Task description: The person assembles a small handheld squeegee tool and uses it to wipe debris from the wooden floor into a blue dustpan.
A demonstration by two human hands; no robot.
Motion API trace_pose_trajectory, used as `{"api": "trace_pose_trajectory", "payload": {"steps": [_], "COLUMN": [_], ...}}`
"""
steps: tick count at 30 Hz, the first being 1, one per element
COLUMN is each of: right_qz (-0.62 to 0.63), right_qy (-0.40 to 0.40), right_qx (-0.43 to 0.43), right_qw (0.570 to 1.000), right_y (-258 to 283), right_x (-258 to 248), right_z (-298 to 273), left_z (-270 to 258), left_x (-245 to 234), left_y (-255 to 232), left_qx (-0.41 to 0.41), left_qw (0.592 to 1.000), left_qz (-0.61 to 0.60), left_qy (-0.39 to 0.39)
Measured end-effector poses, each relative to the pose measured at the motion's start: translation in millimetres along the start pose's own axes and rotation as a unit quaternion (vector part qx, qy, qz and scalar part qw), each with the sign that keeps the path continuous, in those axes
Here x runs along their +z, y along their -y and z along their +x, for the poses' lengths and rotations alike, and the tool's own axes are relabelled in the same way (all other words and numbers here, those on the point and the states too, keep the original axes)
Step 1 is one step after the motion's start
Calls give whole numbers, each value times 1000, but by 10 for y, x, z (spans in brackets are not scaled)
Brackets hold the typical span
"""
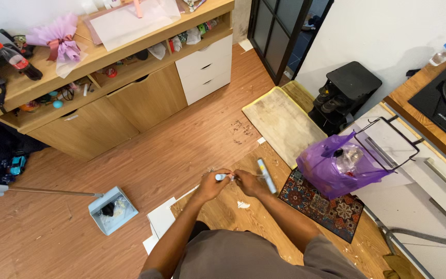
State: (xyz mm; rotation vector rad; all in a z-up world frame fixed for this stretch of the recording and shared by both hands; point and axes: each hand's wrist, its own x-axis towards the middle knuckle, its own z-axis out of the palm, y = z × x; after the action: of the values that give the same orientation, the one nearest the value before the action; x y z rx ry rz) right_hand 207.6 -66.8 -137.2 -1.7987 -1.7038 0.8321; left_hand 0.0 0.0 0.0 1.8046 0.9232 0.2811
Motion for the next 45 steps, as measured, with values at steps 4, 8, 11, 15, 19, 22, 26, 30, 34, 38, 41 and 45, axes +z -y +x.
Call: {"api": "trace_pose_trajectory", "payload": {"steps": [4, 8, 11, 15, 19, 22, 26, 30, 34, 38, 41, 45], "right_qz": [-21, 12, 100, 141, 112, 164, 303, 306, 220, 118, 23, 42], "right_qy": [-10, -12, -19, 4, 91, 120, 120, 148, 172, 134, 152, 108], "right_qx": [5, 53, 55, 31, 162, 85, -35, -49, -4, -49, 53, -15], "right_qw": [1000, 998, 993, 989, 976, 976, 945, 939, 960, 983, 987, 993], "right_y": [-140, -225, -202, 0, 272, 421, 581, 732, 831, 800, 702, 289], "right_x": [-116, -40, 135, 292, 428, 568, 761, 634, 251, -158, -483, -747], "right_z": [165, 290, 375, 585, 988, 1233, 1419, 1474, 1533, 1628, 1663, 1762], "left_z": [430, 667, 757, 769, 877, 996, 1035, 951, 876, 932, 1045, 1448], "left_x": [538, 724, 576, 49, -576, -861, -912, -1095, -1352, -1461, -1370, -1059], "left_y": [722, 1018, 956, 669, 324, 163, 59, -136, -477, -630, -581, -294], "left_qx": [47, 69, 94, 77, 51, 77, 76, 107, 67, 85, 61, 40], "left_qw": [993, 990, 992, 997, 989, 982, 966, 961, 966, 973, 985, 995], "left_qz": [-110, -124, -79, -4, 129, 173, 244, 253, 246, 210, 156, 95], "left_qy": [-7, -16, -8, -22, -42, -23, -39, -42, -36, -42, -32, 3]}}
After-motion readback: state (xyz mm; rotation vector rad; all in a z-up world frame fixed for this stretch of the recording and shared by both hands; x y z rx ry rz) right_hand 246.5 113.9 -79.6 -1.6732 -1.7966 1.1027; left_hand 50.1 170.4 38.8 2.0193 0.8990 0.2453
